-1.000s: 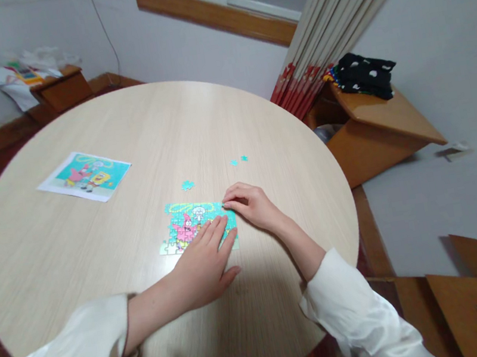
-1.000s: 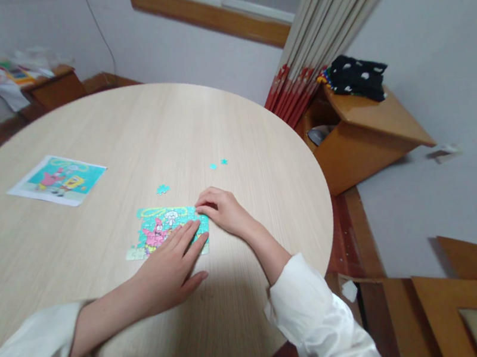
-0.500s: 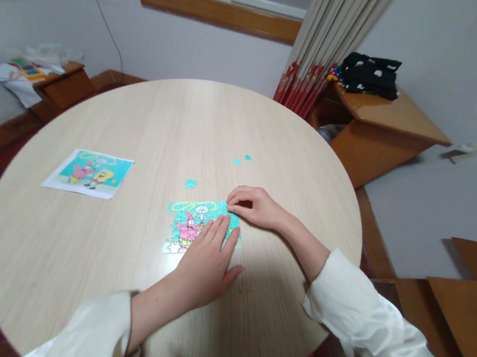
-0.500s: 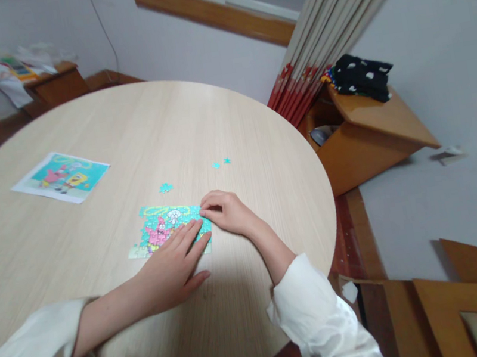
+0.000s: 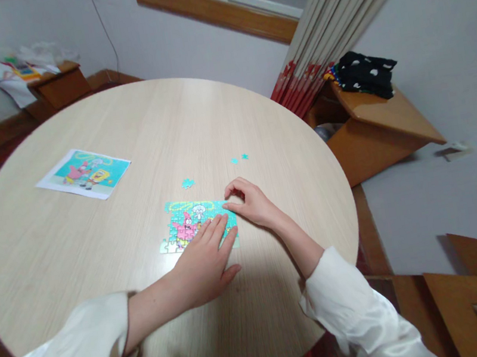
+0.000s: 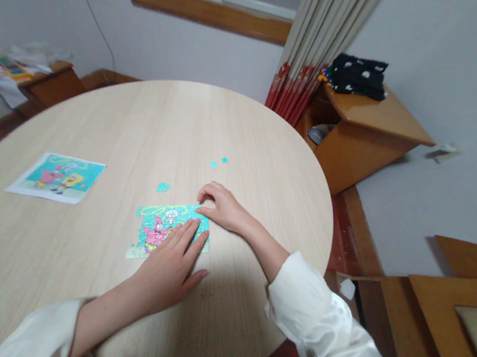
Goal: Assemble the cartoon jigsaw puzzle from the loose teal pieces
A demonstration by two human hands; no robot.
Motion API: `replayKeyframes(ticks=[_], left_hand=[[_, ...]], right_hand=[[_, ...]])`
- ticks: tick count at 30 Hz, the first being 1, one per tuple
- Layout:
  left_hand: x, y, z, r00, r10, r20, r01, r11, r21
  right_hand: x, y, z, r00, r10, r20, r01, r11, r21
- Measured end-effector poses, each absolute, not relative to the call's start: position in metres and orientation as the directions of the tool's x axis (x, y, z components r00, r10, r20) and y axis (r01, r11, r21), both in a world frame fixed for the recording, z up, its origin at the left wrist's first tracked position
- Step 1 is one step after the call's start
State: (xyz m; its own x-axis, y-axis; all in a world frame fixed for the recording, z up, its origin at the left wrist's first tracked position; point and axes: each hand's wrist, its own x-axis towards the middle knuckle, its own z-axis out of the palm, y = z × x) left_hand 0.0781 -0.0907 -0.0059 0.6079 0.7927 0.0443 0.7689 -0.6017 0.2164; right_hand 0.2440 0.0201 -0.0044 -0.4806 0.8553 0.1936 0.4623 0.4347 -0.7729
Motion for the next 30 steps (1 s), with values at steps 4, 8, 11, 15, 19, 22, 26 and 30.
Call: replayKeyframes(ticks=[4, 8, 11, 15, 19, 22, 26, 30], left_hand=[[0.0784, -0.0902, -0.0029, 0.613, 0.789, 0.038, 0.769, -0.607, 0.202], [0.0784, -0.0905, -0.0022, 0.615, 0.788, 0.017, 0.768, -0.604, 0.213], [0.078, -0.0908, -0.0029, 0.611, 0.791, 0.029, 0.767, -0.601, 0.227], [0.0777, -0.0907, -0.0027, 0.611, 0.791, 0.028, 0.77, -0.602, 0.211], [0.0781, -0.0903, -0.0014, 0.617, 0.787, 0.018, 0.769, -0.607, 0.2], [0.0783, -0.0904, -0.0027, 0.616, 0.787, 0.021, 0.77, -0.608, 0.192], [0.0779, -0.0913, -0.0068, 0.606, 0.794, 0.046, 0.775, -0.603, 0.189], [0.0777, -0.0913, -0.008, 0.607, 0.794, 0.048, 0.77, -0.601, 0.212]], right_hand=[[0.2437, 0.0206, -0.0052, -0.467, 0.865, 0.183, 0.465, 0.416, -0.781], [0.2454, 0.0243, -0.0091, -0.433, 0.888, 0.155, 0.429, 0.355, -0.831], [0.2468, 0.0272, -0.0118, -0.397, 0.907, 0.142, 0.417, 0.316, -0.852], [0.2466, 0.0266, -0.0107, -0.41, 0.902, 0.136, 0.418, 0.319, -0.851], [0.2458, 0.0242, -0.0068, -0.431, 0.892, 0.138, 0.412, 0.331, -0.849], [0.2457, 0.0236, -0.0055, -0.453, 0.88, 0.142, 0.418, 0.35, -0.839], [0.246, 0.0242, -0.0056, -0.468, 0.873, 0.137, 0.422, 0.357, -0.833], [0.2461, 0.0244, -0.0044, -0.464, 0.877, 0.125, 0.453, 0.356, -0.817]])
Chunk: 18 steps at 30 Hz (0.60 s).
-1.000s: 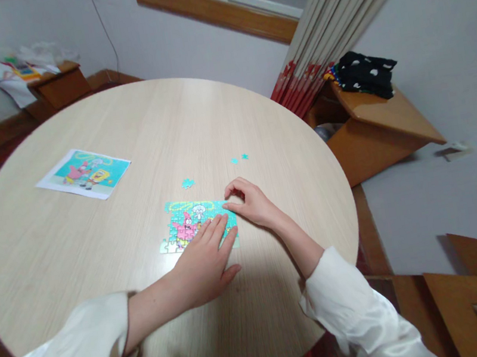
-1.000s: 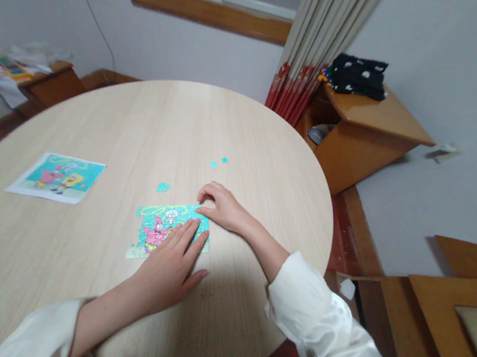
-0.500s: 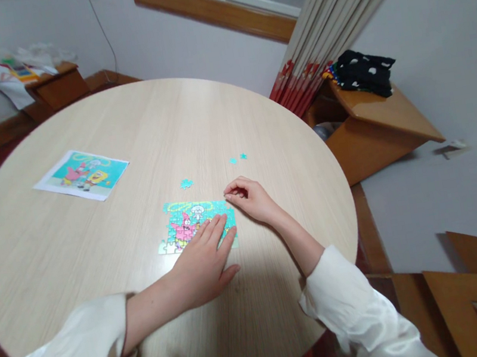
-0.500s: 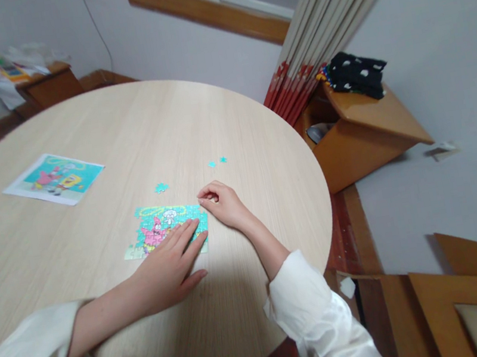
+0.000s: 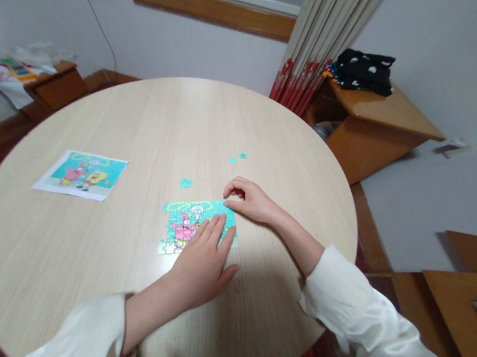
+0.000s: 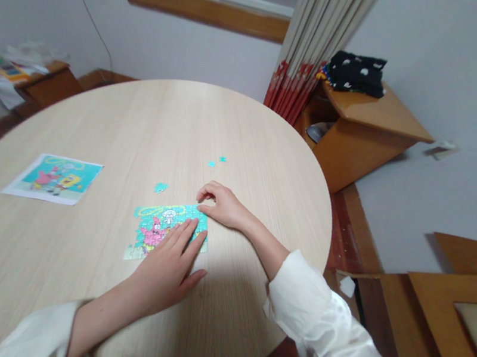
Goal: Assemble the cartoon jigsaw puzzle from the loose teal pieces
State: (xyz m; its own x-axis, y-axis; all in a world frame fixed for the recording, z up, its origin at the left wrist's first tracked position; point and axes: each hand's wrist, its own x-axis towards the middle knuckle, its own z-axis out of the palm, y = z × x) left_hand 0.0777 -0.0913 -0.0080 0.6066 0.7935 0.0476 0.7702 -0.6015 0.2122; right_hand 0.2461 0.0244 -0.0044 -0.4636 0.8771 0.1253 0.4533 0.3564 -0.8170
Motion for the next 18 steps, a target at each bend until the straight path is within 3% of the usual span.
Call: replayKeyframes(ticks=[9, 18], left_hand=[[0.0748, -0.0911, -0.0069, 0.585, 0.807, 0.077, 0.77, -0.583, 0.259], [0.0734, -0.0845, -0.0105, 0.567, 0.823, 0.03, 0.807, -0.562, 0.182]], right_hand=[[0.2453, 0.0155, 0.001, -0.46, 0.881, 0.11, 0.559, 0.384, -0.735], [0.2428, 0.0154, -0.005, -0.447, 0.891, 0.075, 0.612, 0.366, -0.701]])
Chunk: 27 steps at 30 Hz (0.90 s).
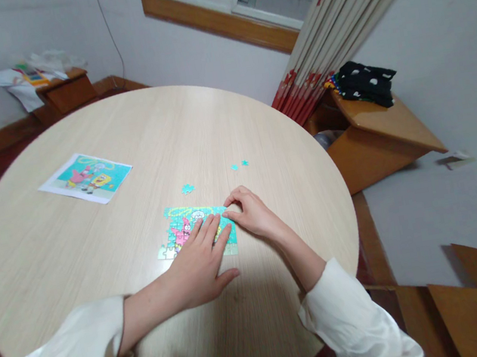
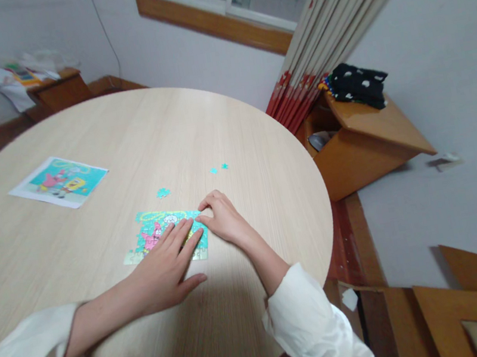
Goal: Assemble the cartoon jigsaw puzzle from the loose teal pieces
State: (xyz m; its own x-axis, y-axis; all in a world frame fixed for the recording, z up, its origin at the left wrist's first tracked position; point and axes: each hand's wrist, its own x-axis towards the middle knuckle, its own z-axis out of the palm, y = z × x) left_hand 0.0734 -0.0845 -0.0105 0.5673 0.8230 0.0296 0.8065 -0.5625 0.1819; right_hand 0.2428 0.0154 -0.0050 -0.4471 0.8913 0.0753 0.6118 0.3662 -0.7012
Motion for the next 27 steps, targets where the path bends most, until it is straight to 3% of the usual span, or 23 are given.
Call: replayKeyframes(ticks=[23, 27], left_hand=[[0.072, -0.083, -0.01, 0.574, 0.818, 0.05, 0.796, -0.571, 0.201], [0.072, -0.083, -0.01, 0.556, 0.831, 0.025, 0.81, -0.548, 0.209]], right_hand=[[0.242, 0.013, 0.002, -0.437, 0.897, 0.064, 0.607, 0.346, -0.716], [0.244, 0.014, 0.002, -0.428, 0.9, 0.078, 0.557, 0.331, -0.761]])
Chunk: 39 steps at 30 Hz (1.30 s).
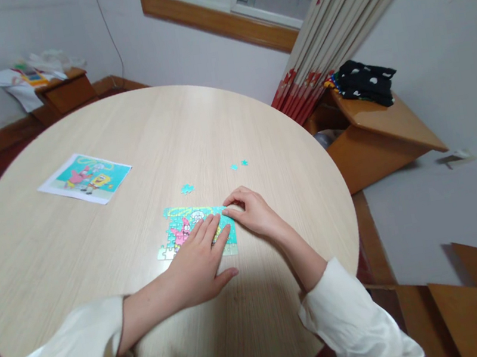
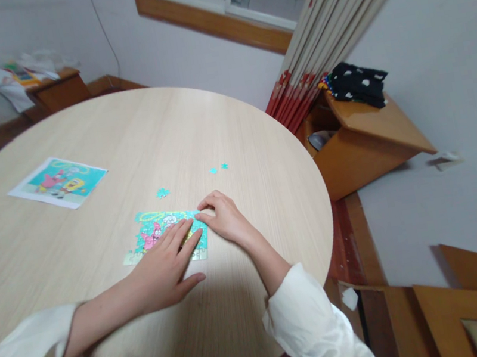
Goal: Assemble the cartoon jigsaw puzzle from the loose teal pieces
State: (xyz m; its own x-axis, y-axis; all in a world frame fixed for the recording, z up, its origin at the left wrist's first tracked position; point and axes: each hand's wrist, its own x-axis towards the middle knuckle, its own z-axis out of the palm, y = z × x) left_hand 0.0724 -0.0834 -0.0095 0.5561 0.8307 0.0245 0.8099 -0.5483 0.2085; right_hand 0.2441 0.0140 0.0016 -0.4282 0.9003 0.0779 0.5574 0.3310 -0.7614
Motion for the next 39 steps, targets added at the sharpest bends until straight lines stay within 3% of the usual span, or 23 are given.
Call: replayKeyframes(ticks=[5, 8, 13, 24, 29, 33, 39], left_hand=[[0.071, -0.081, -0.008, 0.55, 0.835, 0.026, 0.811, -0.541, 0.222], [0.07, -0.076, -0.003, 0.571, 0.821, 0.011, 0.805, -0.563, 0.186], [0.072, -0.068, 0.006, 0.573, 0.819, 0.029, 0.808, -0.571, 0.141], [0.074, -0.064, -0.01, 0.569, 0.822, 0.035, 0.807, -0.566, 0.167], [0.072, -0.064, -0.011, 0.575, 0.818, 0.015, 0.802, -0.568, 0.183], [0.072, -0.065, -0.01, 0.577, 0.816, 0.009, 0.802, -0.569, 0.181], [0.071, -0.066, -0.013, 0.581, 0.814, 0.023, 0.799, -0.575, 0.176]], right_hand=[[0.255, 0.029, -0.009, -0.273, 0.952, 0.139, 0.462, 0.256, -0.849], [0.262, 0.041, -0.018, -0.125, 0.963, 0.239, 0.502, 0.269, -0.822], [0.267, 0.065, -0.028, -0.022, 0.94, 0.34, 0.586, 0.287, -0.758], [0.248, 0.09, -0.034, -0.209, 0.904, 0.374, 0.803, 0.376, -0.462], [0.253, 0.094, -0.039, -0.19, 0.88, 0.435, 0.785, 0.402, -0.472], [0.259, 0.098, -0.041, -0.093, 0.905, 0.415, 0.819, 0.307, -0.485], [0.257, 0.094, -0.037, -0.149, 0.901, 0.407, 0.814, 0.345, -0.467]])
